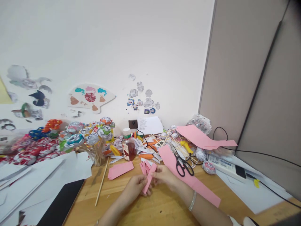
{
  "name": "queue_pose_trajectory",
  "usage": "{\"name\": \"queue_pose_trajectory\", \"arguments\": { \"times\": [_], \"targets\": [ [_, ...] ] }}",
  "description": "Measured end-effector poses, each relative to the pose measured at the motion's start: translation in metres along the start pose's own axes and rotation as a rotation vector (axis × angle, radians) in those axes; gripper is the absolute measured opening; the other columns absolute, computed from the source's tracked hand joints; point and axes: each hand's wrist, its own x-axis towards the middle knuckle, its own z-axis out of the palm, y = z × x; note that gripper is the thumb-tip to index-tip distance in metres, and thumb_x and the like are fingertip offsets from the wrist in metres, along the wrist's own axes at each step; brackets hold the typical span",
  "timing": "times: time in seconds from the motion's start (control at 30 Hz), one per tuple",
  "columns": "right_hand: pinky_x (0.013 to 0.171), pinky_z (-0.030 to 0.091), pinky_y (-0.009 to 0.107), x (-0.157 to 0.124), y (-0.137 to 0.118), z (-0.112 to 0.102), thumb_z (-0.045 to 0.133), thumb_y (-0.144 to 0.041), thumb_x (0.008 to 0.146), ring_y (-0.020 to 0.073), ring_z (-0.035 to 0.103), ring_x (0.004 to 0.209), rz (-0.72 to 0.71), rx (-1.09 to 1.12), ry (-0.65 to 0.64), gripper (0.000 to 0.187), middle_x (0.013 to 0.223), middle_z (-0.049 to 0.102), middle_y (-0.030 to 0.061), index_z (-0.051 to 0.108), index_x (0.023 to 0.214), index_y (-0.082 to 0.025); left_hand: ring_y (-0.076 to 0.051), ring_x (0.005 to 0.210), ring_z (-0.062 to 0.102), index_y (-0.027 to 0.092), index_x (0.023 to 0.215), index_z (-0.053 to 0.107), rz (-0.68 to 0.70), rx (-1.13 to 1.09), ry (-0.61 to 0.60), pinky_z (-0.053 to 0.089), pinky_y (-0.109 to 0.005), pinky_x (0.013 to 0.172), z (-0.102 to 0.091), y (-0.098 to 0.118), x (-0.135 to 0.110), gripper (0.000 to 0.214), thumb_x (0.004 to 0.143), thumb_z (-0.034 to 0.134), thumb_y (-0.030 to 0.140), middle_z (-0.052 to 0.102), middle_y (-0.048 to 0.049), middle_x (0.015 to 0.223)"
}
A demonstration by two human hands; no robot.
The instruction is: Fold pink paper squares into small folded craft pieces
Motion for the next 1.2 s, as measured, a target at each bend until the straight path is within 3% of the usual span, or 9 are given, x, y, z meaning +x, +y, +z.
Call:
{"name": "queue_pose_trajectory", "arguments": {
  "times": [0.3,0.4,0.77,0.97,1.1,1.2],
  "targets": [
    [0.048,0.038,0.022,0.004,0.007,0.003,0.069,-0.027,0.055,0.0091,0.050,0.047,-0.001,-0.088,0.092,0.024,0.055,0.057,-0.0005,0.058,0.067,-0.010,-0.014,0.061,0.063,0.011,0.083,0.061,-0.069,-0.077,-0.063,0.046,-0.024,0.058,0.004,0.013,-0.008,0.034,0.071,0.056,0.043,0.067,-0.0070,0.075],
    [0.051,0.039,0.023,0.007,0.009,0.002,0.068,-0.025,0.055,0.0105,0.052,0.051,-0.005,-0.098,0.116,0.022,0.059,0.059,0.0007,0.058,0.067,-0.009,-0.014,0.062,0.063,0.011,0.080,0.060,-0.099,-0.071,-0.074,0.046,-0.024,0.059,0.005,0.016,-0.011,0.030,0.066,0.064,0.038,0.066,-0.0050,0.074],
    [0.049,0.039,0.021,0.012,0.018,0.000,0.067,-0.025,0.057,0.0104,0.052,0.053,-0.064,-0.082,0.130,0.021,0.061,0.059,-0.0001,0.057,0.069,-0.011,-0.013,0.050,0.062,0.011,0.078,0.055,-0.124,-0.048,0.001,0.047,-0.025,0.052,0.006,0.010,-0.007,0.034,0.056,0.069,0.032,0.065,-0.0031,0.062],
    [0.049,0.038,0.021,0.009,0.013,0.000,0.067,-0.024,0.058,0.0104,0.052,0.053,-0.117,-0.059,0.137,0.021,0.060,0.057,-0.0011,0.054,0.068,-0.012,-0.009,0.031,0.049,0.014,0.068,0.052,-0.073,0.079,0.082,0.036,-0.019,0.033,0.005,0.005,-0.002,0.023,0.064,0.059,0.035,0.057,0.0035,0.042],
    [0.049,0.038,0.022,0.007,0.005,0.001,0.069,-0.030,0.057,0.0104,0.050,0.050,-0.102,-0.044,0.170,0.026,0.054,0.054,-0.0021,0.051,0.064,-0.012,-0.007,0.032,0.048,0.014,0.068,0.053,-0.019,0.063,0.047,0.035,-0.018,0.035,0.003,0.000,0.002,0.025,0.064,0.061,0.037,0.056,0.0045,0.045],
    [0.048,0.037,0.021,0.007,0.004,0.002,0.068,-0.035,0.059,0.0093,0.049,0.048,-0.101,-0.074,0.127,0.028,0.054,0.054,-0.0017,0.053,0.067,-0.012,-0.006,0.032,0.046,0.014,0.064,0.053,0.002,0.061,0.086,0.033,-0.018,0.035,0.001,-0.002,0.004,0.028,0.062,0.062,0.040,0.054,0.0051,0.044]
  ]
}}
